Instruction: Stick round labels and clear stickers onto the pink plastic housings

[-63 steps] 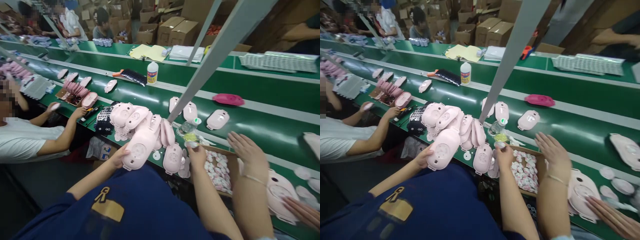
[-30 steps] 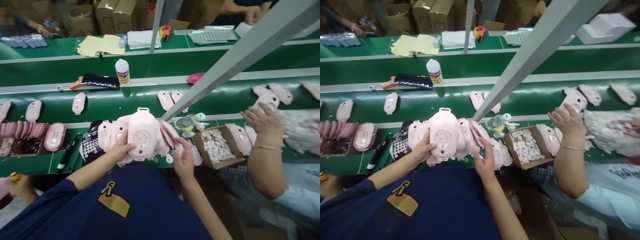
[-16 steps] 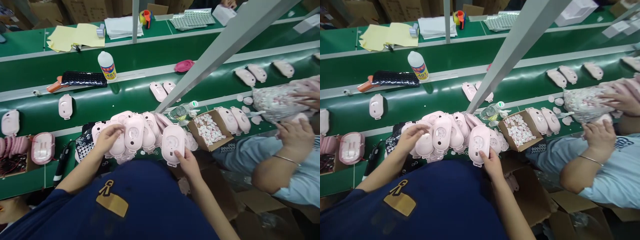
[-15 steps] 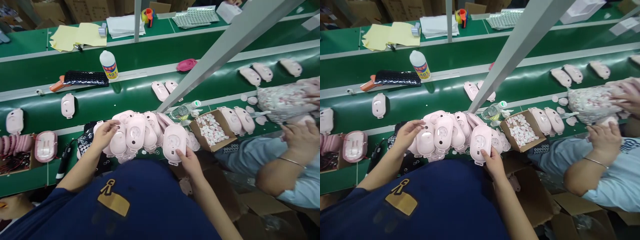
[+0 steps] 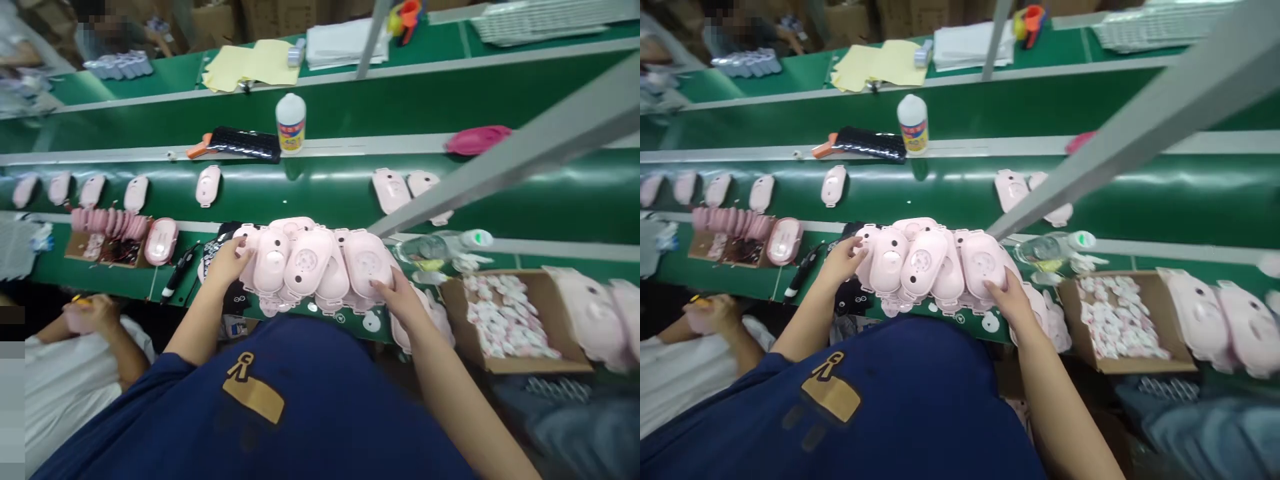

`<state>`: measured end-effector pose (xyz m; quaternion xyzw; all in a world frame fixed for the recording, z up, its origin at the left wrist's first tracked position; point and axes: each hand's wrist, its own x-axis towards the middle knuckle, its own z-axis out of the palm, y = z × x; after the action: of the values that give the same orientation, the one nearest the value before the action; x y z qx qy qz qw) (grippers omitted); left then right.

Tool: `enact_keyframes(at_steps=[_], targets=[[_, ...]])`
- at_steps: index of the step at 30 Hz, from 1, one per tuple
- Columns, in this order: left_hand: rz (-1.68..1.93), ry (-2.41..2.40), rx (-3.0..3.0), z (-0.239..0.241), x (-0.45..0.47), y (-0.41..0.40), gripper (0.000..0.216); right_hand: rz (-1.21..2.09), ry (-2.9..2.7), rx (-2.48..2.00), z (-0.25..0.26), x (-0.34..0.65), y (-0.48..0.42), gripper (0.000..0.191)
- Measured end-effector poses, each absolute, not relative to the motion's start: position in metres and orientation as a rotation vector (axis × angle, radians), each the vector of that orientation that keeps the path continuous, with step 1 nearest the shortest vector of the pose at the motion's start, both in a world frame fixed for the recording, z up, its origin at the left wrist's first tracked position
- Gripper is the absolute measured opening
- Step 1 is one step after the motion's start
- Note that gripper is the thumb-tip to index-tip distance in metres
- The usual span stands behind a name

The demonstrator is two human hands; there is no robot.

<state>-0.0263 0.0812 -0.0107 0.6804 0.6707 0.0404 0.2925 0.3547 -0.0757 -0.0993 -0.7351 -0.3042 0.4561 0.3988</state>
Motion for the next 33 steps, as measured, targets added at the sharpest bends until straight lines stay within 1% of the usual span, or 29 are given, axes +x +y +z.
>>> enact_keyframes(at_steps=[4,7,10,14,16,19,21,23,25,27,29,33], targets=[[0.114,2.170,1.575,-0.011,-0.093,0.070,0.048,0.899,-1.049,-2.209,-0.117,0.360,-0.084,0.099],[0.094,2.308,1.412,-0.015,-0.127,0.048,0.043,0.805,-1.237,-2.273,-0.125,0.362,-0.085,0.104],[0.169,2.242,1.419,-0.023,-0.116,0.032,0.040,0.704,-1.250,-2.244,-0.119,0.364,-0.087,0.094],[0.272,2.023,1.562,-0.031,-0.061,0.032,0.040,0.517,-1.153,-2.209,-0.103,0.387,-0.101,0.072],[0.269,1.932,1.634,-0.032,-0.038,0.039,0.039,0.404,-1.090,-2.294,-0.099,0.413,-0.115,0.064],[0.228,1.897,1.728,-0.031,-0.019,0.056,0.041,0.269,-0.938,-2.474,-0.097,0.456,-0.149,0.056],[0.223,1.897,1.798,-0.026,-0.013,0.064,0.042,0.273,-0.881,-2.560,-0.097,0.471,-0.176,0.050],[0.205,1.886,1.910,-0.016,-0.007,0.068,0.044,0.369,-0.919,-2.595,-0.102,0.471,-0.199,0.040],[0.042,1.833,1.995,-0.004,0.000,0.068,0.045,0.491,-1.002,-2.605,-0.109,0.458,-0.215,0.031],[-0.196,1.787,1.974,0.007,0.009,0.069,0.043,0.557,-1.051,-2.634,-0.116,0.442,-0.222,0.033],[-0.330,1.779,1.909,0.014,0.019,0.070,0.043,0.566,-1.061,-2.679,-0.122,0.429,-0.221,0.040],[-0.288,1.810,1.924,0.022,0.033,0.076,0.034,0.571,-1.092,-2.713,-0.129,0.428,-0.198,0.045]])
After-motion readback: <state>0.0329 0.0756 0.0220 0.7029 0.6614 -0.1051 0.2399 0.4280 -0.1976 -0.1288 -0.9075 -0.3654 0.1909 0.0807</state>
